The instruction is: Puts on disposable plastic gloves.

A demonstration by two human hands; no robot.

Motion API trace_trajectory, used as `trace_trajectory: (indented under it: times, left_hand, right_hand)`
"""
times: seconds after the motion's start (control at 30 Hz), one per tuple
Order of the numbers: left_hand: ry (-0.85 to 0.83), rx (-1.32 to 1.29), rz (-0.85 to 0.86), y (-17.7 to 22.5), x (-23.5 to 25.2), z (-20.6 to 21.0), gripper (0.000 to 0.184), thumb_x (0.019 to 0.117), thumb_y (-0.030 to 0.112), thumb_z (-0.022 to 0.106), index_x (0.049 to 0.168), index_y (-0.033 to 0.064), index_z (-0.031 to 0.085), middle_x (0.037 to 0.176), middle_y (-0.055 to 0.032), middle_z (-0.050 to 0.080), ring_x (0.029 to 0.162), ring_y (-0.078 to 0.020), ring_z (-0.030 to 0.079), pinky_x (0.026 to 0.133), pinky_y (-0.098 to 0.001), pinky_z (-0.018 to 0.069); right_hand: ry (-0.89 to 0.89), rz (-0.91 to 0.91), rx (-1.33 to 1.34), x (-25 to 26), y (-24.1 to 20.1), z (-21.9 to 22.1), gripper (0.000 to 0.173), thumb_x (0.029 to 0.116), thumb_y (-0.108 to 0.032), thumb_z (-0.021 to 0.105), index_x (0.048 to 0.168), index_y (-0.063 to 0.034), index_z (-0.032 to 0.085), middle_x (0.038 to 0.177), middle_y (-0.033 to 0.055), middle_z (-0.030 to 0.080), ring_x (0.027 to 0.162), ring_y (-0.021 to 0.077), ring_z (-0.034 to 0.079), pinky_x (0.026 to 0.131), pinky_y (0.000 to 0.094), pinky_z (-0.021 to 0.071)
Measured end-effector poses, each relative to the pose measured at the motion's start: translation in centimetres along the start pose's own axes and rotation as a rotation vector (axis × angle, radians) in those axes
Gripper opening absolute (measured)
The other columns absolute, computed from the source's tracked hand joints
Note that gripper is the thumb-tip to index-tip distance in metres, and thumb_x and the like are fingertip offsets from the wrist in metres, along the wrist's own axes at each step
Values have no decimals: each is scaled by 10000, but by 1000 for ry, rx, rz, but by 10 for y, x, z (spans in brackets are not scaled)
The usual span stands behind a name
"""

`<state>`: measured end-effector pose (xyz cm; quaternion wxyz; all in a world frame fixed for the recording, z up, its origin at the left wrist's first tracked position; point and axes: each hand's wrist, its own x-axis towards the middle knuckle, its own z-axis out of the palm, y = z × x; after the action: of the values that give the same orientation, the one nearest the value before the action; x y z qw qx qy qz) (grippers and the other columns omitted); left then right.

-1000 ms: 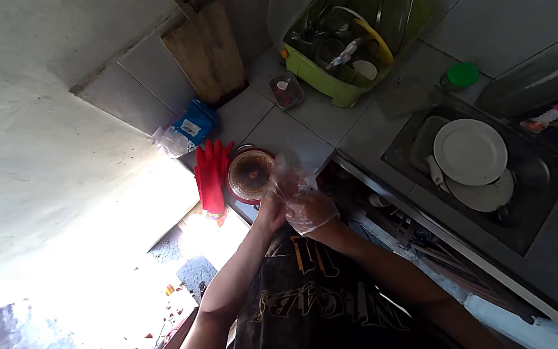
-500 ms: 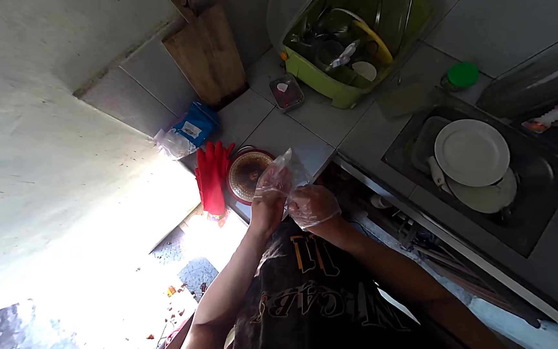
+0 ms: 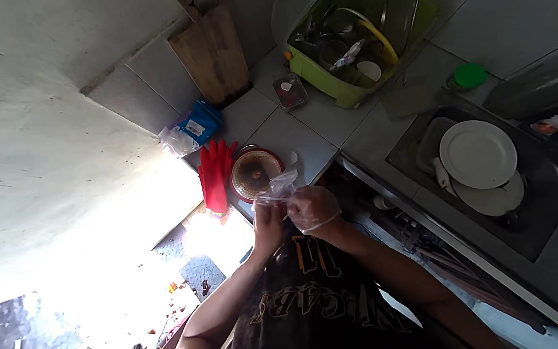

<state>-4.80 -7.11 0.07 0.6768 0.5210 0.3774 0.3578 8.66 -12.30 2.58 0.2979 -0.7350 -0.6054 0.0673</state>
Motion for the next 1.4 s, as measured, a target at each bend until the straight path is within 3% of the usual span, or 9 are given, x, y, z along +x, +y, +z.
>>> trace_trajectory:
  times: [0.23,0.47,0.6,0.73,0.9,1.03,1.17,1.3,1.4]
  left_hand:
    - [175,-540,-500,0,27,10,385,1118,268,400,1209,-52,594,1029,-149,741,955,-210,731,877,-372,598]
    - [-4,-680,-326,-4,29,-7,458,1119,324,295,1451,66,477,1343,-131,642,1193,-230,648,1039,-394,521]
    - [-26,-845,-295,2,33,-9,395,1118,294,297,1370,161,571,1262,-91,685,1114,-248,685,961,-438,574]
    - [-350,-774,-153,11,43,-22,660,1052,523,414,1642,305,214,1678,-55,304,1481,-349,394,1134,-591,410]
    - [-332,-698,-176,20,55,-17,704,1018,615,445,1622,310,253,1511,-28,516,1190,-226,632,915,-441,584]
    - [-461,-722,-179,17,63,-12,918,951,786,280,1658,217,142,1709,-82,202,1522,-357,312,1121,-640,402]
    - [-488,-639,-244,17,69,-4,972,926,830,102,1649,185,182,1680,-93,285,1497,-320,372,1130,-555,423]
    - [-243,-592,-227,0,89,16,578,1110,449,71,1630,230,199,1654,-36,345,1480,-272,412,1161,-558,409]
    - [-172,-352,-171,-23,95,22,699,1066,610,101,1653,233,155,1691,-3,269,1531,-221,313,1208,-550,327]
  right_hand:
    - [-107,-91,-61,-12,-20,15,192,853,-215,640,737,-72,693,751,102,697,746,278,714,647,473,580]
    - [-137,-66,-54,-8,-17,14,221,866,-227,619,724,-68,680,744,102,695,758,276,714,653,467,573]
    - [-69,-56,-17,-5,-22,16,202,871,-222,632,757,-80,718,755,89,717,744,258,719,654,451,582]
    - [-84,-74,-7,-3,-20,15,206,876,-237,627,770,-83,715,795,88,723,788,257,723,681,454,587]
    - [-65,-180,22,-1,-22,12,195,866,-225,633,781,-73,723,784,98,724,795,274,726,693,467,589]
    - [-28,-174,20,2,-23,11,187,868,-224,638,807,-78,737,779,92,725,776,259,728,685,451,598]
    - [-30,-196,18,2,-26,6,181,859,-211,643,796,-64,729,745,99,708,732,267,717,650,453,587]
    - [-118,-182,-31,7,-10,10,163,867,-194,659,814,-59,732,826,117,734,798,288,733,682,478,598]
    - [-227,-101,-22,11,12,21,198,901,-200,628,804,-55,724,841,126,729,823,308,730,692,517,588]
